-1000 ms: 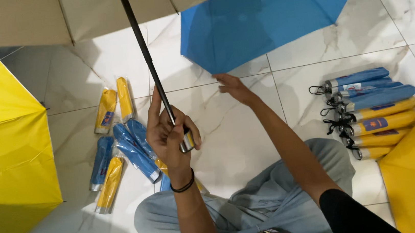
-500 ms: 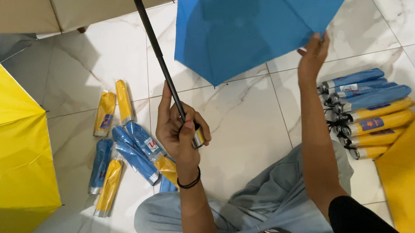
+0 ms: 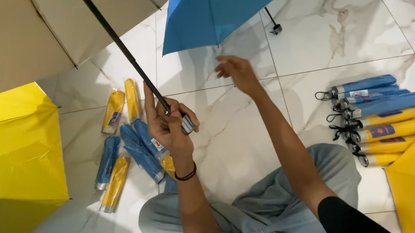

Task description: The person opens and then folds a series of umbrellas by hand while sitting on the floor.

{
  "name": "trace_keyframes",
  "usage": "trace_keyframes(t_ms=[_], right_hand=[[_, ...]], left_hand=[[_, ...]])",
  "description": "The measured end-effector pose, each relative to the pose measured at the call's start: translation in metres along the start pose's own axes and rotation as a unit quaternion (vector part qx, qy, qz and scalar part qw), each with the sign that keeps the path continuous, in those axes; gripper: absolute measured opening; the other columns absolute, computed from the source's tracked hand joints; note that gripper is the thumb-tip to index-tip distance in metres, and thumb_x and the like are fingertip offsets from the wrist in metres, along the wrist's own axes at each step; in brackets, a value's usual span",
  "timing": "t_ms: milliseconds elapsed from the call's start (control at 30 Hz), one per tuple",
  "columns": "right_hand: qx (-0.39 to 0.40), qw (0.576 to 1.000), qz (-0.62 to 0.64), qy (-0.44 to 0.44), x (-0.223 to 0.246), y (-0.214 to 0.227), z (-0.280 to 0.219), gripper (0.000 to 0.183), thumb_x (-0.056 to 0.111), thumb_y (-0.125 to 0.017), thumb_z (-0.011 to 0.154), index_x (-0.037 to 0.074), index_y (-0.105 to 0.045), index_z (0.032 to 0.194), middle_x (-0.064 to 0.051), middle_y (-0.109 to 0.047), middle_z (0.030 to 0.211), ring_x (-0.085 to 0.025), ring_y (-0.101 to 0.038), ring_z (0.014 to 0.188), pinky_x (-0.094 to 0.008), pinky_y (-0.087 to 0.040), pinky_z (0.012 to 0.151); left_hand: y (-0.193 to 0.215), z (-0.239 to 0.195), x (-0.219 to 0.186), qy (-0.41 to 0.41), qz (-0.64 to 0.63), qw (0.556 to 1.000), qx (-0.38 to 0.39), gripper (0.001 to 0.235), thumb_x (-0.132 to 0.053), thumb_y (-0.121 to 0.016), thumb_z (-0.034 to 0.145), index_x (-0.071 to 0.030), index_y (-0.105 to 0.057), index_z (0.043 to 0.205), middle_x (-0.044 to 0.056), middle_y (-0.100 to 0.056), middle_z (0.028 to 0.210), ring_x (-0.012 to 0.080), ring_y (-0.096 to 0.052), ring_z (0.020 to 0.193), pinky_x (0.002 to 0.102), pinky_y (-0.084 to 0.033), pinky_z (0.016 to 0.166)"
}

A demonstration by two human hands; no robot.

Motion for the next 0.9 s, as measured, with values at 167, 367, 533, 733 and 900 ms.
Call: trace_keyframes(t_ms=[167, 367, 533, 733, 900], right_hand=[[-0.198, 0.98, 0.023, -0.022, 0.03, 0.061, -0.007, 0.053, 0.029, -0.065, 0.103, 0.008, -0.035, 0.14, -0.015, -0.061, 0.122, -0.019, -0.07, 0.1, -0.029, -0.062, 0.083], [-0.075, 0.995, 0.053, -0.032, 0.03, 0.006, 0.034, 0.083, 0.027, -0.07, 0.102, 0.01, -0.01, 0.157, -0.02, -0.047, 0.143, -0.028, -0.059, 0.126, -0.04, -0.054, 0.105], [-0.019, 0.984, 0.166, -0.062, 0.038, -0.065, 0.067, 0.091, 0.027, -0.072, 0.089, 0.024, -0.011, 0.157, -0.011, -0.046, 0.137, -0.018, -0.058, 0.119, -0.037, -0.053, 0.103], [0.243, 0.959, 0.116, -0.088, 0.02, -0.164, 0.072, 0.094, 0.008, -0.062, 0.093, 0.018, 0.005, 0.157, -0.016, -0.024, 0.163, -0.033, -0.031, 0.149, -0.037, -0.042, 0.112], [0.216, 0.967, -0.048, -0.127, -0.036, -0.123, 0.041, 0.049, 0.022, -0.064, 0.098, 0.009, -0.051, 0.144, -0.019, -0.057, 0.139, -0.031, -0.054, 0.129, -0.042, -0.048, 0.104]], left_hand=[[0.017, 0.004, 0.002, -0.019, 0.018, 1.0, -0.007, 0.062, -0.002, -0.047, 0.096, 0.0, -0.024, 0.154, 0.008, -0.045, 0.079, 0.0251, -0.061, 0.049, 0.029, -0.047, 0.029], [0.025, 0.005, 0.012, -0.009, 0.007, 1.0, -0.019, 0.065, 0.004, -0.041, 0.092, 0.001, -0.021, 0.154, 0.008, -0.043, 0.078, 0.0242, -0.06, 0.047, 0.029, -0.048, 0.029], [0.023, 0.007, -0.002, -0.011, 0.019, 0.999, -0.028, 0.059, -0.005, -0.049, 0.103, -0.007, -0.026, 0.157, 0.006, -0.038, 0.081, 0.0208, -0.047, 0.043, 0.03, -0.039, 0.034], [0.018, 0.019, -0.019, -0.01, -0.027, 0.999, -0.037, 0.065, -0.01, -0.058, 0.101, -0.009, -0.026, 0.158, 0.005, -0.039, 0.08, 0.0207, -0.046, 0.042, 0.031, -0.036, 0.031], [0.013, 0.031, -0.021, -0.023, -0.079, 0.996, 0.019, 0.067, -0.003, -0.051, 0.096, 0.0, -0.019, 0.155, 0.008, -0.042, 0.079, 0.0256, -0.06, 0.049, 0.031, -0.049, 0.03]])
Point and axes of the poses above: each hand's wrist, its own z-axis towards the middle knuckle, its own y-axis out of the back of the hand, x = y × z, the point moved 8 cm from there along z, towards the middle knuckle
